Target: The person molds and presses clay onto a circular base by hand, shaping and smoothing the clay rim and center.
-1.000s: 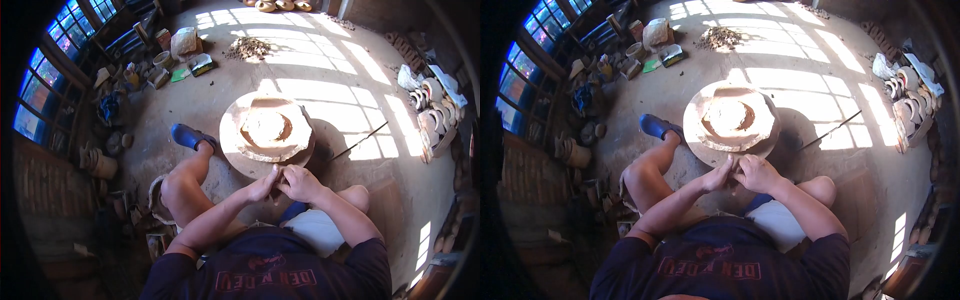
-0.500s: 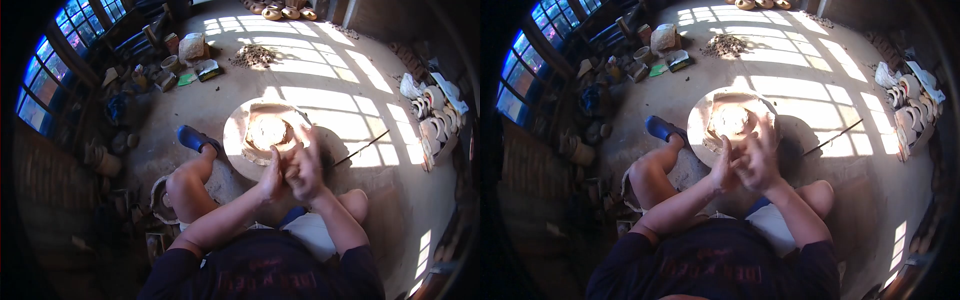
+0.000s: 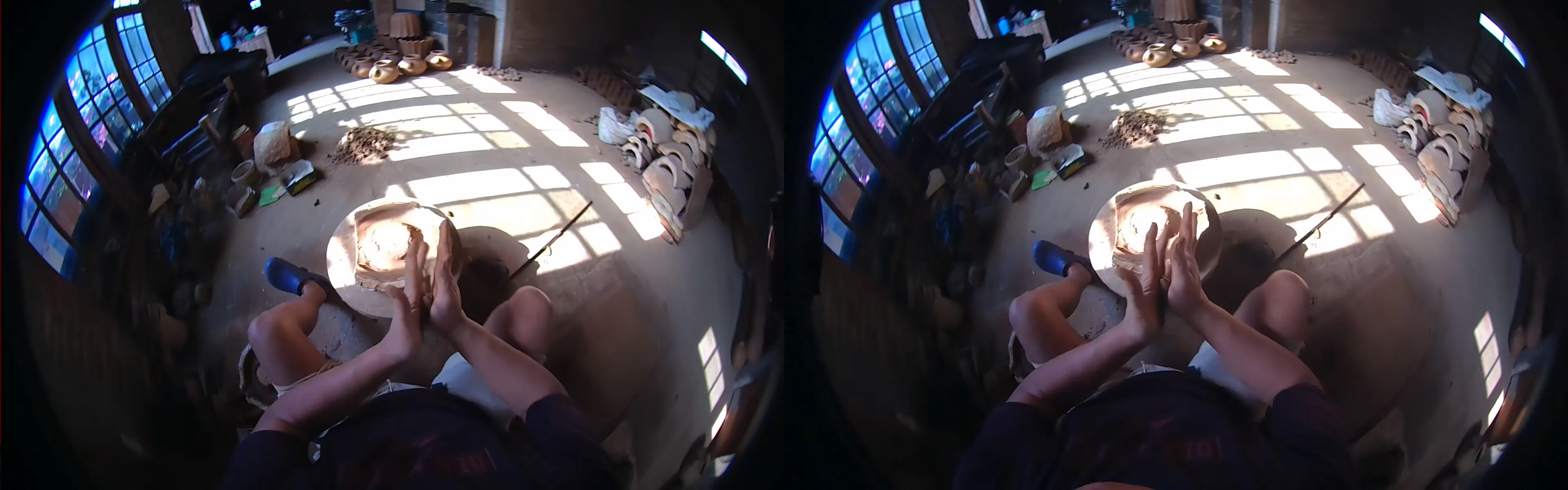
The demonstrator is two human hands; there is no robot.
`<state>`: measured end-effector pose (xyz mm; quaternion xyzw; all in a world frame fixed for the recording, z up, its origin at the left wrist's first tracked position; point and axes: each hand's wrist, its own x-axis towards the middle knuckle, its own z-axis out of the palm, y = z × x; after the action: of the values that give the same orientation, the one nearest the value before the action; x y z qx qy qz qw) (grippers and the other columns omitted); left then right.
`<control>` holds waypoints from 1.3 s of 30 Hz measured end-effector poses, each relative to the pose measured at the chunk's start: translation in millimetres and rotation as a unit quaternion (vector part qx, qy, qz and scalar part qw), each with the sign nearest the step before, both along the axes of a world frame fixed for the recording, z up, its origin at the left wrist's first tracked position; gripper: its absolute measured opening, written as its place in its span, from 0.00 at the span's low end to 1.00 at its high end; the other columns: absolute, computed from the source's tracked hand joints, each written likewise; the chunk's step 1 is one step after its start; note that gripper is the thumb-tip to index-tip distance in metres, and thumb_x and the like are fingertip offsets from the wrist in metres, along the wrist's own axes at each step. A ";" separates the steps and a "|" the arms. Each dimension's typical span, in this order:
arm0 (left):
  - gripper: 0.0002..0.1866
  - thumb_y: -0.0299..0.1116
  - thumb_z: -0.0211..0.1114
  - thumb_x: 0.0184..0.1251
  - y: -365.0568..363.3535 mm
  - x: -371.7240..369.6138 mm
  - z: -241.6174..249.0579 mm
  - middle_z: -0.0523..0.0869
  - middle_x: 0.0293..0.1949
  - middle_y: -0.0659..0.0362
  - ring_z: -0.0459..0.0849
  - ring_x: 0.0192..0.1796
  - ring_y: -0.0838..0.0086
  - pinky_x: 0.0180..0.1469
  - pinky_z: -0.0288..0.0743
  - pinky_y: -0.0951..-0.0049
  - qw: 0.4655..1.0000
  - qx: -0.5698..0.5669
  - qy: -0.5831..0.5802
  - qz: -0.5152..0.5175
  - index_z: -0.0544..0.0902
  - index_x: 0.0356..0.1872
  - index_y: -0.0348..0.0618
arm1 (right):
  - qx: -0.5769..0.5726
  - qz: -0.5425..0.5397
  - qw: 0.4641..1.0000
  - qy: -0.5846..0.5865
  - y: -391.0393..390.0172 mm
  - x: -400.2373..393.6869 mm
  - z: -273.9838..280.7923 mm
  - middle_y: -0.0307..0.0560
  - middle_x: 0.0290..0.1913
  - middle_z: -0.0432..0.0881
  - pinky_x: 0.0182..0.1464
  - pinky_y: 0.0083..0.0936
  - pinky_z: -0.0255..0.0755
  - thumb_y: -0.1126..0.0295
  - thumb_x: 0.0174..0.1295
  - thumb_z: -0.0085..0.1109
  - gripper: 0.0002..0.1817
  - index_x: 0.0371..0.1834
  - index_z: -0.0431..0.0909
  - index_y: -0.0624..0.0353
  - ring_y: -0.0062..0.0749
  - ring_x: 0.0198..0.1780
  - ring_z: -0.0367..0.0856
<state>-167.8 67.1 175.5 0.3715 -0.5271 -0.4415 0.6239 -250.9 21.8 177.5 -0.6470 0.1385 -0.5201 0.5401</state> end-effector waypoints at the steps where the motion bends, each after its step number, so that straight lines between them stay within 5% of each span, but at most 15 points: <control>1: 0.52 0.76 0.17 0.74 3.7 2.2 0.2 0.36 0.88 0.51 0.32 0.88 0.61 0.85 0.29 0.56 0.999 0.007 -0.032 -0.006 0.33 0.86 0.44 | 0.040 0.018 0.999 -0.027 7.9 -1.0 7.1 0.58 0.89 0.29 0.85 0.40 0.27 0.35 0.80 0.32 0.50 0.87 0.28 0.63 0.44 0.89 0.25; 3: 0.56 0.81 0.19 0.70 2.5 15.3 9.4 0.37 0.88 0.52 0.33 0.88 0.62 0.85 0.23 0.57 0.998 0.065 -0.003 -0.008 0.36 0.87 0.47 | -0.109 0.019 0.994 0.014 31.4 -9.7 -0.5 0.56 0.89 0.31 0.85 0.41 0.32 0.36 0.80 0.34 0.50 0.87 0.30 0.62 0.43 0.89 0.27; 6: 0.57 0.84 0.20 0.67 5.4 -3.1 20.4 0.37 0.88 0.51 0.32 0.88 0.61 0.85 0.22 0.55 0.997 0.009 -0.043 0.060 0.37 0.87 0.52 | -0.020 0.023 0.999 -0.040 25.4 -12.9 3.3 0.53 0.89 0.32 0.85 0.40 0.34 0.39 0.82 0.29 0.45 0.88 0.31 0.57 0.42 0.89 0.29; 9: 0.57 0.84 0.17 0.65 12.2 -26.1 23.5 0.36 0.88 0.52 0.32 0.88 0.58 0.84 0.24 0.53 0.996 -0.035 -0.079 0.000 0.34 0.87 0.54 | 0.188 0.063 0.968 -0.154 19.2 -19.9 13.5 0.49 0.90 0.34 0.85 0.39 0.36 0.43 0.85 0.23 0.38 0.89 0.32 0.50 0.40 0.89 0.31; 13: 0.57 0.81 0.16 0.68 -7.8 -13.8 42.2 0.34 0.87 0.50 0.32 0.88 0.56 0.84 0.29 0.53 0.999 0.025 -0.027 0.003 0.31 0.85 0.47 | -0.005 -0.009 0.997 -0.071 49.7 -25.1 6.2 0.50 0.89 0.36 0.85 0.39 0.40 0.37 0.83 0.26 0.42 0.89 0.34 0.50 0.40 0.88 0.36; 16: 0.54 0.74 0.20 0.76 10.8 -41.0 31.9 0.33 0.87 0.45 0.35 0.87 0.53 0.85 0.36 0.57 0.984 -0.132 -0.109 -0.048 0.27 0.83 0.35 | 0.297 0.175 0.903 -0.256 0.9 -41.2 18.4 0.50 0.90 0.34 0.85 0.40 0.34 0.36 0.82 0.25 0.44 0.89 0.33 0.54 0.39 0.89 0.33; 17: 0.53 0.72 0.22 0.78 8.5 -40.6 32.2 0.33 0.86 0.44 0.33 0.87 0.54 0.85 0.35 0.58 0.983 -0.142 -0.106 -0.042 0.27 0.83 0.34 | 0.318 0.136 0.905 -0.248 2.0 -39.1 15.2 0.48 0.90 0.33 0.85 0.39 0.27 0.37 0.82 0.23 0.44 0.89 0.32 0.55 0.36 0.89 0.28; 20: 0.49 0.69 0.25 0.79 -8.0 -12.0 23.5 0.35 0.86 0.45 0.37 0.87 0.55 0.84 0.36 0.57 1.000 0.010 -0.006 0.000 0.29 0.84 0.38 | 0.188 0.046 0.971 -0.139 39.4 -25.9 16.9 0.49 0.89 0.38 0.85 0.37 0.32 0.32 0.79 0.24 0.46 0.89 0.36 0.53 0.37 0.88 0.35; 22: 0.44 0.59 0.28 0.85 -10.1 -10.0 1.4 0.35 0.86 0.43 0.33 0.87 0.55 0.85 0.32 0.58 0.997 -0.066 -0.044 -0.003 0.30 0.83 0.33 | 0.215 0.067 0.966 -0.124 35.4 -20.5 7.3 0.49 0.89 0.39 0.86 0.37 0.28 0.32 0.80 0.24 0.46 0.89 0.38 0.54 0.36 0.89 0.33; 24: 0.43 0.56 0.32 0.87 -0.8 -14.1 -4.9 0.35 0.86 0.42 0.31 0.87 0.55 0.85 0.29 0.57 0.977 -0.166 -0.134 0.000 0.30 0.83 0.31 | 0.399 0.198 0.856 -0.262 3.0 -21.6 13.5 0.50 0.89 0.42 0.85 0.37 0.28 0.31 0.79 0.25 0.47 0.89 0.40 0.53 0.37 0.89 0.33; 28: 0.41 0.51 0.37 0.87 -23.4 15.3 -17.9 0.38 0.86 0.42 0.34 0.87 0.56 0.85 0.33 0.58 0.998 -0.053 -0.022 0.034 0.31 0.84 0.34 | 0.236 0.047 0.967 -0.089 40.9 6.3 3.5 0.49 0.89 0.43 0.85 0.35 0.38 0.30 0.78 0.27 0.48 0.89 0.40 0.54 0.37 0.88 0.38; 32: 0.40 0.46 0.42 0.87 -29.4 20.1 -29.7 0.44 0.84 0.42 0.42 0.86 0.58 0.85 0.38 0.61 0.995 -0.078 -0.046 0.052 0.34 0.85 0.37 | 0.440 0.163 0.860 -0.201 -19.1 15.5 -9.5 0.46 0.89 0.43 0.84 0.35 0.41 0.33 0.80 0.27 0.44 0.89 0.41 0.50 0.36 0.88 0.39; 36: 0.41 0.44 0.44 0.86 -56.7 54.6 -43.3 0.49 0.81 0.40 0.52 0.83 0.54 0.79 0.57 0.56 0.996 0.009 0.024 0.086 0.32 0.84 0.38 | 0.277 0.082 0.955 -0.063 0.3 42.8 -10.9 0.45 0.90 0.39 0.86 0.35 0.32 0.34 0.81 0.27 0.43 0.89 0.41 0.47 0.36 0.89 0.36; 38: 0.38 0.44 0.46 0.85 -63.0 50.0 -51.9 0.55 0.78 0.38 0.58 0.80 0.50 0.75 0.65 0.53 0.991 -0.017 -0.020 0.129 0.39 0.82 0.37 | 0.372 0.087 0.920 -0.091 -33.9 50.0 -22.2 0.45 0.89 0.43 0.86 0.35 0.35 0.34 0.81 0.27 0.43 0.89 0.42 0.48 0.36 0.88 0.38; 39: 0.35 0.44 0.47 0.84 -68.8 48.5 -59.4 0.58 0.76 0.36 0.62 0.77 0.48 0.72 0.67 0.51 0.985 -0.036 -0.059 0.160 0.46 0.80 0.35 | 0.540 0.098 0.812 -0.197 -48.7 53.7 -11.6 0.45 0.88 0.48 0.85 0.34 0.39 0.35 0.81 0.30 0.43 0.88 0.46 0.53 0.35 0.88 0.42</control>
<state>-119.3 -1.7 116.1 0.4542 -0.5124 -0.2940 0.6668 -197.2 -26.9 165.9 -0.1453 0.2236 -0.4217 0.8666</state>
